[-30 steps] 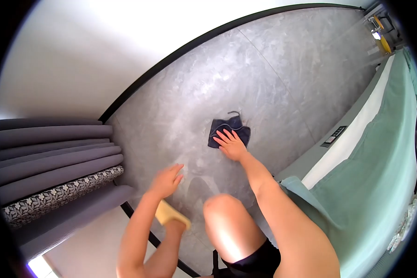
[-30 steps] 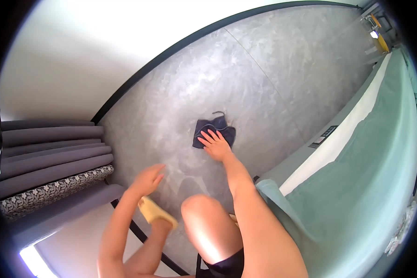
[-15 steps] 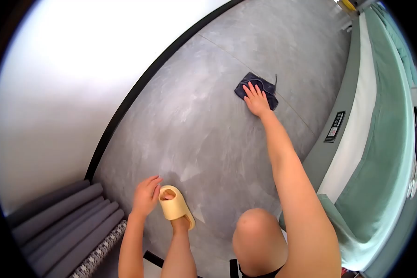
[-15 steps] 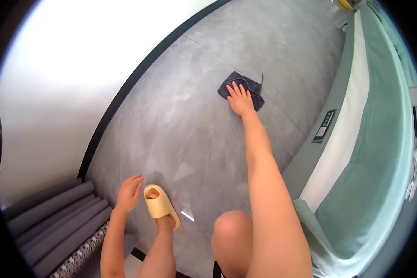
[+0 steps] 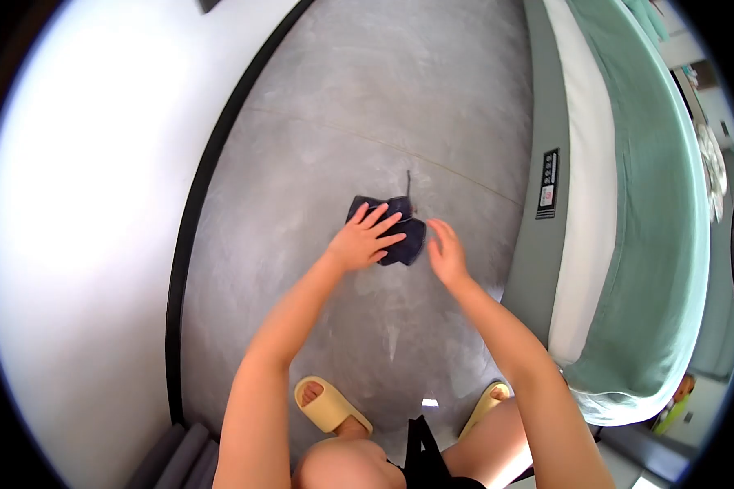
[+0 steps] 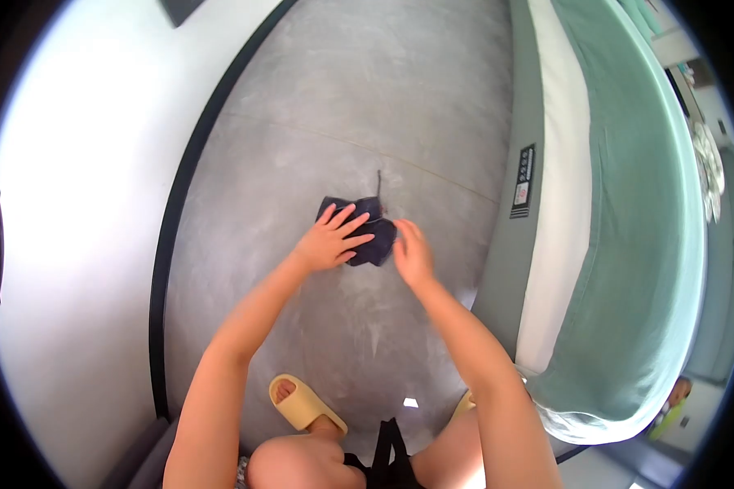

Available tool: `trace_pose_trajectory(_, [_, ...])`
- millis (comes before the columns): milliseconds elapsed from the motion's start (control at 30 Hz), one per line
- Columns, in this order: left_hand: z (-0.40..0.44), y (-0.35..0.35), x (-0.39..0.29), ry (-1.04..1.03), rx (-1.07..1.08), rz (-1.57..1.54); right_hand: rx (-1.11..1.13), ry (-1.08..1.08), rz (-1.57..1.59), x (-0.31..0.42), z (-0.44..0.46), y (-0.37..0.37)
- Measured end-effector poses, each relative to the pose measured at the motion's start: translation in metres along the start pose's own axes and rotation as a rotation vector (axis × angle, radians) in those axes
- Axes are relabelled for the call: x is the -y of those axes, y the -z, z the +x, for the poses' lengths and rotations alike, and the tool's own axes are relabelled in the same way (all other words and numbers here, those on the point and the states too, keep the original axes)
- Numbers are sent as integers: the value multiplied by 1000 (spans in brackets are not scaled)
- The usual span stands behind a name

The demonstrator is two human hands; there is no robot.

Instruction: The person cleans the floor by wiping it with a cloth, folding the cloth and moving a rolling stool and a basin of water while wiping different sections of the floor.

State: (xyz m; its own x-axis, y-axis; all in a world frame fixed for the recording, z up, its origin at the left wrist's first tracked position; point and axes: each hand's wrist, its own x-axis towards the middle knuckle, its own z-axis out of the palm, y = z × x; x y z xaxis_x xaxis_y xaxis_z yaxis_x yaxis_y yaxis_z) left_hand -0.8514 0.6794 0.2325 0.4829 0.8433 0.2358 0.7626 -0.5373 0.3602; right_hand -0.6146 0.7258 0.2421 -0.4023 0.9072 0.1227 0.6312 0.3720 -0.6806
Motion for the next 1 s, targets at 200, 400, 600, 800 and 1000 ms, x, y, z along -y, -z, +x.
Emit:
trace_pose_trajectory(200, [-10, -6, 7, -194, 275, 46, -383, -473, 218, -17, -37, 32])
trace_pose_trajectory(400, [-27, -54, -64, -439, 340, -178, -382, -501, 151, 13, -91, 21])
trace_pose_trajectory(600, [108, -59, 21, -202, 117, -28, -328, -452, -46, 11, -87, 3])
trace_pose_trajectory(800, [186, -59, 109, 173, -34, 201, 55, -563, -528, -4, -64, -33])
trace_pose_trajectory(1000, [63, -28, 37, -324, 308, 24, 313, -683, -483, -5, -61, -27])
